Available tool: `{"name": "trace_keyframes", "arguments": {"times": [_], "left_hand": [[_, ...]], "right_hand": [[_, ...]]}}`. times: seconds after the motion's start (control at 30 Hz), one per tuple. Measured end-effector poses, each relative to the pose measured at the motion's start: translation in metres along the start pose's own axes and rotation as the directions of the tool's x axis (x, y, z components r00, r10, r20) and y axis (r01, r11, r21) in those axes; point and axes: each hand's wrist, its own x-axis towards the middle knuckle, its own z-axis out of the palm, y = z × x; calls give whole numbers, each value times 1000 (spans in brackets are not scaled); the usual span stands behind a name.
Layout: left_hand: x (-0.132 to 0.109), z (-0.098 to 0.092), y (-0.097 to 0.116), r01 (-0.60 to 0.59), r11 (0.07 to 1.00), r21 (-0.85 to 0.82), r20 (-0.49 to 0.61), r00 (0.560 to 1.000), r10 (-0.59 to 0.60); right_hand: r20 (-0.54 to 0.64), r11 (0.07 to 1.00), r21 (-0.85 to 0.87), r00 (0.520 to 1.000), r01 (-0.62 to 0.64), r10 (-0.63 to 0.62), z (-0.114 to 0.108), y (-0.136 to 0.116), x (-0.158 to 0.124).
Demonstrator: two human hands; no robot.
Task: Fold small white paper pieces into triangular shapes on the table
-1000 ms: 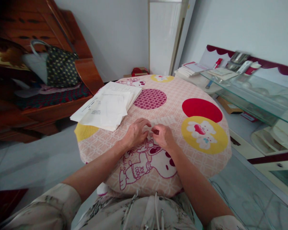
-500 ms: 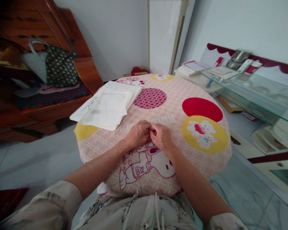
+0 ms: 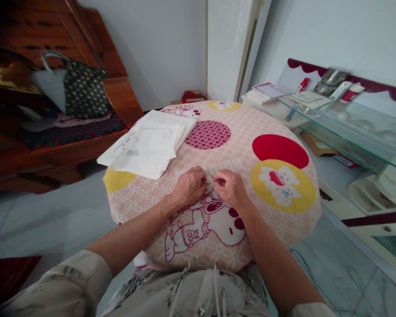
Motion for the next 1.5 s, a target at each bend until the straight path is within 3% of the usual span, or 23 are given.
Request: {"name": "trace_keyframes", "arguments": {"times": [0.17, 0.5, 0.83, 1.1, 1.33, 1.5], "left_hand": [[0, 0, 0, 0, 1000, 4, 4, 1000, 0], [-1, 0, 0, 19, 1000, 8, 11, 1000, -19], [-1, 0, 2, 5, 999, 51, 14, 1000, -6], [-4, -3, 6, -11, 999, 53, 13, 1000, 10], [-5, -2, 3, -43, 997, 60, -107, 993, 49], [-6, -4, 4, -67, 995, 72, -126, 989, 76]], "right_hand": [[66, 997, -46, 996, 57, -54, 1, 1, 0], [65, 994, -49, 994, 97, -94, -9, 4, -2], [26, 989, -141, 999, 31, -27, -9, -1, -2], [98, 995, -48, 991, -85, 90, -14, 1, -5], [44, 991, -7, 990, -135, 135, -9, 6, -6], [24, 977, 110, 984, -180, 179, -8, 6, -7]]}}
